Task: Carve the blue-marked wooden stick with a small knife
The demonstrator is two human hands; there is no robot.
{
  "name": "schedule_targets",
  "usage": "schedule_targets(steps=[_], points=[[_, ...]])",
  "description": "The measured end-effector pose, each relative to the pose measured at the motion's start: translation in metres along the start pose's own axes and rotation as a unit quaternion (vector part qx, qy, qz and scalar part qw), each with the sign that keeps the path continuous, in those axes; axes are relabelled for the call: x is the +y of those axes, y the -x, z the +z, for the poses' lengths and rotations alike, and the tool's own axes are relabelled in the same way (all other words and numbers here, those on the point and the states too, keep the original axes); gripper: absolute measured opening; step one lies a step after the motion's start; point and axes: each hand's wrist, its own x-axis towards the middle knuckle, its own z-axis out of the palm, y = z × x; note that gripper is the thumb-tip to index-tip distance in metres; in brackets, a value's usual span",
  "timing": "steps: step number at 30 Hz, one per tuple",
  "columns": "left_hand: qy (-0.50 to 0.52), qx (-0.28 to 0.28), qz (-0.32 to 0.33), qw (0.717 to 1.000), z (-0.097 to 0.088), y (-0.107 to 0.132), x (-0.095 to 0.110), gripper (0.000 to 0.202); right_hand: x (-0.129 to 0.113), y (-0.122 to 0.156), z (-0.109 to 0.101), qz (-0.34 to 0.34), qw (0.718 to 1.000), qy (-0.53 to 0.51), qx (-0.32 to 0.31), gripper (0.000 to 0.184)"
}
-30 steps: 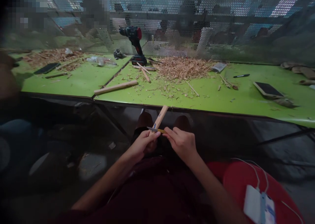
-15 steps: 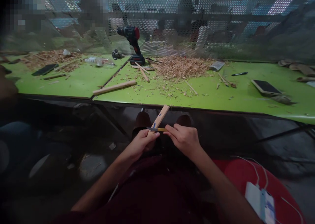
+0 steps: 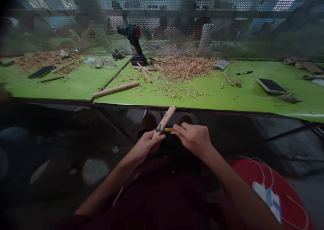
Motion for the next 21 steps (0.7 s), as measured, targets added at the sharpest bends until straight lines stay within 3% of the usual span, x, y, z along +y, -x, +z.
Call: schedule_targets(steps=[3, 6, 7, 9, 10, 12, 14, 17, 21], points=[[0.005, -0.009, 0.002, 1.0, -0.001, 0.0, 0.001, 0.043, 0.002, -0.003, -0.002, -0.014, 1.0, 0.004, 0.004, 0.029], [0.006, -0.017, -0.013, 1.0, -0.005, 0.005, -0.002, 0.044, 0.028, -0.003, -0.013, 0.017, 0.999, 0.01, 0.028, 0.027], [0.007, -0.018, -0.024, 1.0, -0.006, 0.008, -0.005, 0.045, 0.042, -0.001, -0.019, 0.056, 0.997, 0.016, 0.043, 0.028], [0.019, -0.015, -0.047, 0.999, -0.008, 0.014, -0.008, 0.046, 0.074, 0.002, -0.033, 0.14, 0.98, 0.019, 0.137, 0.027], [0.03, -0.012, -0.056, 0.998, -0.008, 0.016, -0.008, 0.047, 0.087, 0.004, -0.039, 0.197, 0.972, 0.003, 0.131, 0.028], [0.052, -0.018, -0.059, 0.997, -0.006, 0.019, -0.007, 0.047, 0.1, 0.008, -0.045, 0.241, 0.961, -0.038, 0.13, 0.027], [0.078, -0.04, -0.053, 0.995, -0.003, 0.018, -0.003, 0.045, 0.093, 0.009, -0.041, 0.254, 0.955, -0.089, 0.126, 0.024], [0.119, -0.071, -0.059, 0.989, 0.0, 0.016, 0.003, 0.042, 0.054, 0.01, -0.023, 0.227, 0.951, -0.164, 0.13, 0.021], [0.159, -0.109, -0.063, 0.979, 0.002, 0.019, 0.004, 0.038, -0.004, 0.016, -0.003, 0.165, 0.956, -0.239, 0.035, 0.022]])
